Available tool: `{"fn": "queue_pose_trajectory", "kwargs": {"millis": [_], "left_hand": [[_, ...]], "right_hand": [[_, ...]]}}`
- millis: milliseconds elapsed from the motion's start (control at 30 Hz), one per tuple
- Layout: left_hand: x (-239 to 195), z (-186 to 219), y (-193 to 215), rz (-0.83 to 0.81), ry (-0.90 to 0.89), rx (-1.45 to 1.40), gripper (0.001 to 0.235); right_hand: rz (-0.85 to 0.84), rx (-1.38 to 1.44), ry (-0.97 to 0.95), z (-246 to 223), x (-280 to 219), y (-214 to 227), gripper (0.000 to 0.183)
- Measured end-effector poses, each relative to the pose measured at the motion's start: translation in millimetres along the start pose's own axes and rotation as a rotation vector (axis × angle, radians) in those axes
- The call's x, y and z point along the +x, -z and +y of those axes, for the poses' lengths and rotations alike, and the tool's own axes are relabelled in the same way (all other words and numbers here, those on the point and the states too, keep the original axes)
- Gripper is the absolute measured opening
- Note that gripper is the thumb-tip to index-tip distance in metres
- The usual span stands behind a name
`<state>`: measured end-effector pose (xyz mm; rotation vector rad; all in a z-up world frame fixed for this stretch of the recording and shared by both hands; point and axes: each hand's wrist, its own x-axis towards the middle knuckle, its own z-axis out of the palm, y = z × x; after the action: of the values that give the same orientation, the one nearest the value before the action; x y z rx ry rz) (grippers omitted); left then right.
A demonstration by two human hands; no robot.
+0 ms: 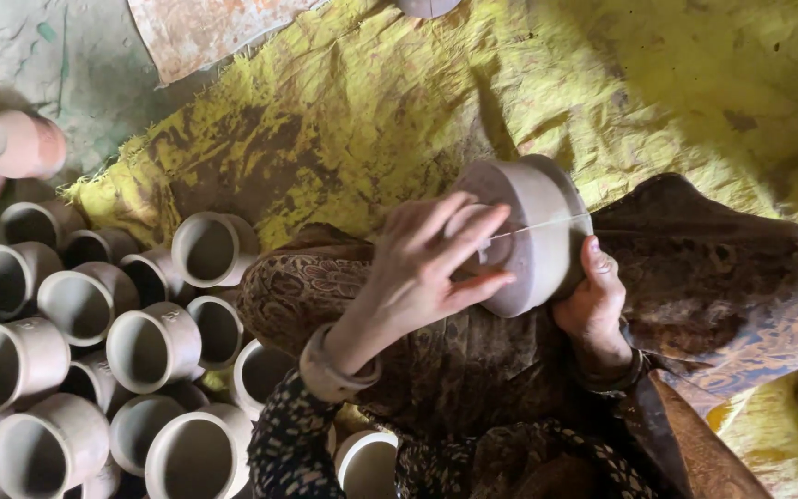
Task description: The person picks up a clay pot and a small clay ring, then presses the ring onto the base of the pot by hand. They smooth the joint between the ring and the pot with their fingers before setting it aside and reaching for another.
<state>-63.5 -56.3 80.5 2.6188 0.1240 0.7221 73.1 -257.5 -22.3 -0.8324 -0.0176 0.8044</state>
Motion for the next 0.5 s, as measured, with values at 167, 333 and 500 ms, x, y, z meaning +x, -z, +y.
{"fn": "queue_pose_trajectory", "kwargs": {"millis": [167, 333, 500], "left_hand": [[15, 13, -4, -0.066, -0.018, -0.034, 0.063], [5, 13, 6, -0.103, -0.011, -0.04, 0.065], [-10, 8, 12, -0.162, 0.016, -0.051, 0.067]], "right_hand": [[0.012, 0.022, -0.054, 6, -1, 2, 0.056], [0.005, 0.001, -0.08, 6, -4, 13, 0.056], [0.037, 0.02, -0.123, -15, -3, -22, 0.061]]}}
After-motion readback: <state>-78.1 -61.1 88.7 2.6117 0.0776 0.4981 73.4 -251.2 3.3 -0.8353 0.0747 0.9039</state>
